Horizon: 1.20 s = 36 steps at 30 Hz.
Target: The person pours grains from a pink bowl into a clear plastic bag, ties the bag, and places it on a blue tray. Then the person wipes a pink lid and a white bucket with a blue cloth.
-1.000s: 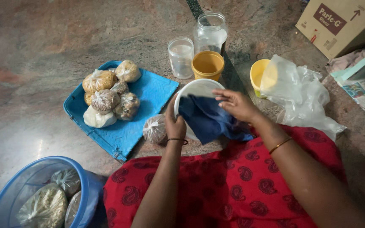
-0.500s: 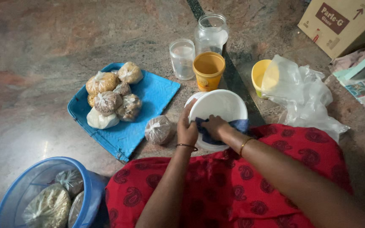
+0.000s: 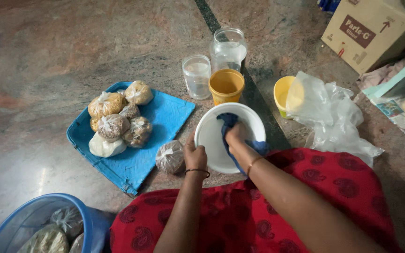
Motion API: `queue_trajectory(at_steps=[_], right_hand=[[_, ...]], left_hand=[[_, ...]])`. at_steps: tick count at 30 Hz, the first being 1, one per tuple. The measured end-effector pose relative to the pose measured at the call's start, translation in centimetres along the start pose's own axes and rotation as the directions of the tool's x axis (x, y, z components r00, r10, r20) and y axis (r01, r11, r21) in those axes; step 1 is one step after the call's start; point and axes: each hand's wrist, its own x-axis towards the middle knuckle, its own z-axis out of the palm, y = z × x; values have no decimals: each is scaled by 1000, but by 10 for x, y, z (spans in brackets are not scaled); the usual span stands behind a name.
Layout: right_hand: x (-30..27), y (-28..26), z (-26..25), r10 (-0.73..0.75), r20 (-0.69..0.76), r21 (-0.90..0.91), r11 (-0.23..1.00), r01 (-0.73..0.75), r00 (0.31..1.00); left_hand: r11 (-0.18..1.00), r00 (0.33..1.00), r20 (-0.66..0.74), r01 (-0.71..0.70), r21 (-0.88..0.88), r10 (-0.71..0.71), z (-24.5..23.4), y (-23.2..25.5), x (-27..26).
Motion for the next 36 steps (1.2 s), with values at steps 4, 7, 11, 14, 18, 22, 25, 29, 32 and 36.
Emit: queue_trajectory(at_steps=[4, 7, 11, 14, 18, 22, 25, 29, 32, 36], right_hand=[[10, 18, 43, -204, 139, -89, 972, 217, 969], [8, 22, 52, -487, 480, -110, 792, 601, 729], [3, 31, 21, -378, 861, -66, 582, 811, 341], [7, 22, -13, -117, 972, -134, 440, 888, 205], [2, 5, -51, -94, 920, -343, 279, 897, 381], [-18, -14, -50, -439, 710, -386, 413, 825, 551], [-41, -26, -12, -36, 930, -70, 959, 273, 365], [-38, -27, -15, -461, 732, -213, 544, 811, 502], [-27, -24, -30, -500, 657, -552, 190, 812, 564], [-36, -12, -33, -375, 496, -768, 232, 597, 783]], left_hand=[[989, 995, -20, 92, -119, -95, -18, -21, 7], [996, 995, -47, 83, -19, -84, -23, -21, 12], [997, 996, -85, -3, 81, 10, -12, -13, 1], [975, 986, -80, -130, 181, 146, -4, 1, -2], [973, 993, -54, -92, 211, 106, 1, 12, -9], [950, 988, -25, -140, 280, 153, 4, 17, -9], [932, 977, -16, -199, 303, 214, 5, 21, -8], [935, 980, 3, -191, 300, 199, 9, 38, -8], [917, 962, 60, -271, 292, 265, 16, 53, -12], [909, 959, 63, -282, 307, 276, 21, 63, -20]])
